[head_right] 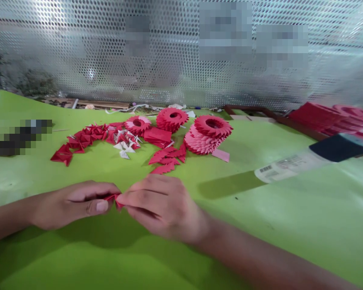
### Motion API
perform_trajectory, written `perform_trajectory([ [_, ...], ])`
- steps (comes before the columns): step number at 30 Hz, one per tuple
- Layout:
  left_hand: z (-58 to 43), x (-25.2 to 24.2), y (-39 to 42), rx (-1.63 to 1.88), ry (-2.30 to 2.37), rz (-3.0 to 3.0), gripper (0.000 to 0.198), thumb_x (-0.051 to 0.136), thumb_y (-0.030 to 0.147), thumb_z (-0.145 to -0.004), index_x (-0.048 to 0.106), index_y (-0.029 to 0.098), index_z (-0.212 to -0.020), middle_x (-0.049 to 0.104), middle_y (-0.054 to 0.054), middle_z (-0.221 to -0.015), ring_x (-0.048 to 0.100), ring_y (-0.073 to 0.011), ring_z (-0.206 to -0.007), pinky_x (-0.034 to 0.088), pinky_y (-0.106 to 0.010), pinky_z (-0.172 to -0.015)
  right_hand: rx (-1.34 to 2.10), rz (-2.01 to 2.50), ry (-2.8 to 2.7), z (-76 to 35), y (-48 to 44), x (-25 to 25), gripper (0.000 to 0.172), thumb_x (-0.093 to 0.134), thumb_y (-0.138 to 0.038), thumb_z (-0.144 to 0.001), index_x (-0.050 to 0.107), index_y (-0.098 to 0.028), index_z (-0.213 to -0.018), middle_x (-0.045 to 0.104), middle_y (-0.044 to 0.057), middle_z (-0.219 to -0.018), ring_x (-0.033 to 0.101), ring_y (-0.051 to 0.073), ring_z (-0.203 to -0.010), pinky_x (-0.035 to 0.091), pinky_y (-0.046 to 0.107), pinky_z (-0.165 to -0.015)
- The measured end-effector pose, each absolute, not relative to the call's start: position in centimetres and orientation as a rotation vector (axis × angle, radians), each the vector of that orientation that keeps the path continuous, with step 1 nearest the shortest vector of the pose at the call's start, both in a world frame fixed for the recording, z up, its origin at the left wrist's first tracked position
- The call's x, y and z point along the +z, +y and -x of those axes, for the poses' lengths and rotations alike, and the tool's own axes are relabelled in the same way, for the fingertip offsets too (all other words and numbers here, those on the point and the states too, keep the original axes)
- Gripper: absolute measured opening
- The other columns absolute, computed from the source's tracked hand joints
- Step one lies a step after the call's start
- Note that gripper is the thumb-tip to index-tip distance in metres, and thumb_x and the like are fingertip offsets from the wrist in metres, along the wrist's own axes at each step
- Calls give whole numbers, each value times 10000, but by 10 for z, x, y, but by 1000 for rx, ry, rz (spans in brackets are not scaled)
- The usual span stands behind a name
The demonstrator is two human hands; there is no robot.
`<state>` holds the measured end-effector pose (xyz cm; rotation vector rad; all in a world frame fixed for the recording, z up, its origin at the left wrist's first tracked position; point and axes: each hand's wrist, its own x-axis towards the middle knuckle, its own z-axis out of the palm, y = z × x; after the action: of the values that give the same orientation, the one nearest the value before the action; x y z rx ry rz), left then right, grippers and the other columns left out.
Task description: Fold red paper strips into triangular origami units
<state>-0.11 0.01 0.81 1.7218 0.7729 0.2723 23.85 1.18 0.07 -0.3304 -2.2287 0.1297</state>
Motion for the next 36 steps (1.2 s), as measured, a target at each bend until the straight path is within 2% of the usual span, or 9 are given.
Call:
perform_trajectory([
  [10,1,7,0,289,754,-1701,323,446,466,-1025,582,174,-1037,473,17,-838,435,-122,-754,371,-208,-661,124,354,-2234,-238,12,2,87,624,-133,-941,690,-160,-992,758,41,-831,664,106,-684,518,224,-587],
  [19,2,5,0,292,818,-1758,380,430,503,-1020,614,184,-1110,547,-21,-918,501,-160,-830,427,-243,-726,104,304,-2268,-240,14,0,87,640,-127,-926,696,-142,-990,761,32,-842,663,112,-686,514,236,-588],
  [23,1,6,1,285,823,-1761,379,421,503,-1023,604,182,-1105,545,-18,-915,505,-160,-828,427,-243,-722,163,308,-2255,-240,15,0,100,661,-105,-905,706,-135,-989,756,42,-850,672,112,-706,523,226,-609],
  [29,0,8,1,241,778,-1843,341,433,482,-1019,537,167,-940,467,14,-793,457,-134,-716,377,-219,-628,378,277,-2267,-240,18,0,122,680,-71,-884,723,-110,-992,750,72,-851,685,115,-713,537,204,-611],
  [36,-6,12,-3,206,779,-1909,287,456,420,-1012,565,160,-959,519,8,-777,483,-136,-680,372,-229,-606,579,295,-2211,-235,18,1,57,697,-149,-899,753,-138,-905,705,60,-852,650,84,-707,527,175,-627],
])
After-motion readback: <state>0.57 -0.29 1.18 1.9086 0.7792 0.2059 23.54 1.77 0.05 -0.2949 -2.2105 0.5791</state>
